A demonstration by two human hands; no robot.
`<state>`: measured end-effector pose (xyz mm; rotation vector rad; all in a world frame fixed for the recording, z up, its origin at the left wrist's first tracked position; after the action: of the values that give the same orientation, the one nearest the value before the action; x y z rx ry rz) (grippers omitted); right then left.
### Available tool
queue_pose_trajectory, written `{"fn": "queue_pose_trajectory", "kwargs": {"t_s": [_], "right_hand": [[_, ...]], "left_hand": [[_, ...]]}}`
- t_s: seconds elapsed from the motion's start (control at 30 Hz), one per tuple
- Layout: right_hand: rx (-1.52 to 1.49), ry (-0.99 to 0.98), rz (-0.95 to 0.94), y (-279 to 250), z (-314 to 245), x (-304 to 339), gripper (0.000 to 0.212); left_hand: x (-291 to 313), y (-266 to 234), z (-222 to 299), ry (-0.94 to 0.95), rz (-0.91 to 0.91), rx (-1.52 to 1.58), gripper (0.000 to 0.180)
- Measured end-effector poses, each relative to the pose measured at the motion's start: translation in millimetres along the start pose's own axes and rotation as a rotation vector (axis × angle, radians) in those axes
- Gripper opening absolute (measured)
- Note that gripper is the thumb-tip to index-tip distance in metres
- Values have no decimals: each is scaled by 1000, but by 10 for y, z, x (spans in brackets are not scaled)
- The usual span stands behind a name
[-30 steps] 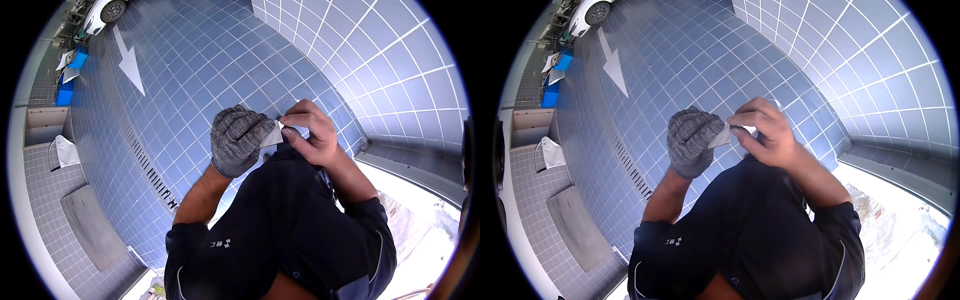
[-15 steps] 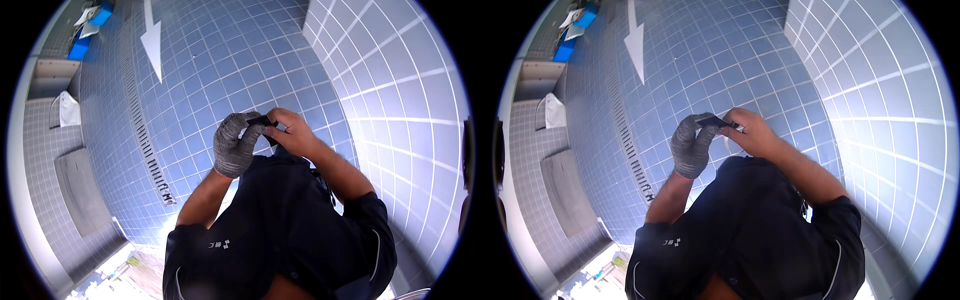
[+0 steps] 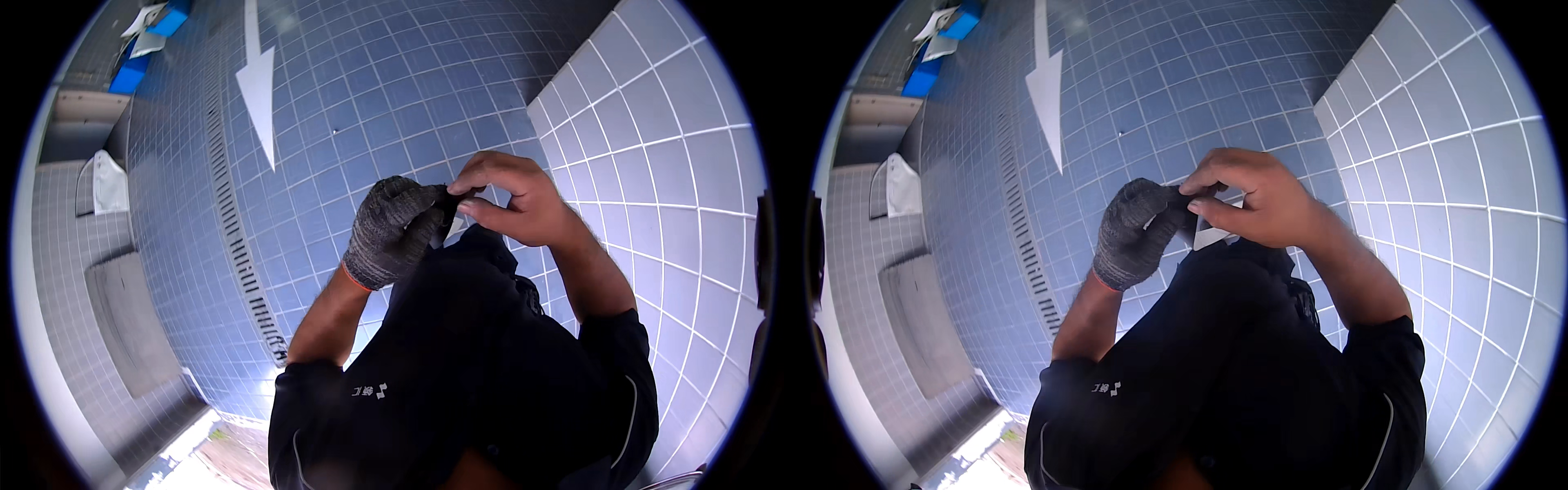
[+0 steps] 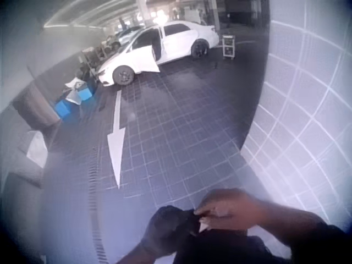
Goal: The person applies a strip of black window tint film to the upper edge of a white car's rear window. They peel the backing off the adhesive strip and carefully align it along the window frame, smoothing it down with gloved hands to ensure adhesion.
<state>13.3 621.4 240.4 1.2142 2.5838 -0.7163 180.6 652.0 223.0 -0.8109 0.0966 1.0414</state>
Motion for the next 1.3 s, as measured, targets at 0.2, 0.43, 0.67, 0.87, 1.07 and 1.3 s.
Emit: {"fn": "queue_pose_trajectory", "kwargs": {"t_s": [0.2,0.43,0.67,0.87,1.07,1.3], "right_hand": [[169,57,255,-1305,879,-619,17],[695,-121,308,-2804,2008,-1976,29],[628,-426,93,-3723,3100,-3822,31],[465,-269,159,-4679,4400,-5298,27],[396,-44,459,-6108,5198,-6130,25],[452,114,704,-8002,6337,-6793,20]], "left_hand": [[-1785,-36,-979,106,-227,-9,25],[-3555,-184,-2493,-380,-231,338,21],[-4761,-940,-3978,-621,164,583,17],[-6124,-1594,-5459,-450,312,397,18],[-8143,-1834,-6604,-391,6,486,25],[-10553,-1710,-7643,50,-100,9,50]]}}
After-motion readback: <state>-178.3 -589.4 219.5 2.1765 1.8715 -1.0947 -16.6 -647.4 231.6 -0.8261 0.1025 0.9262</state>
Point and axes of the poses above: each hand's wrist, its own x-axis away from the middle knuckle, its own y-axis out of the palm, z = x × y, the point moved 7 cm from there along -x, towards the middle knuckle, and after that the axes turned 7 degrees about -z, right-handed, at the moved point
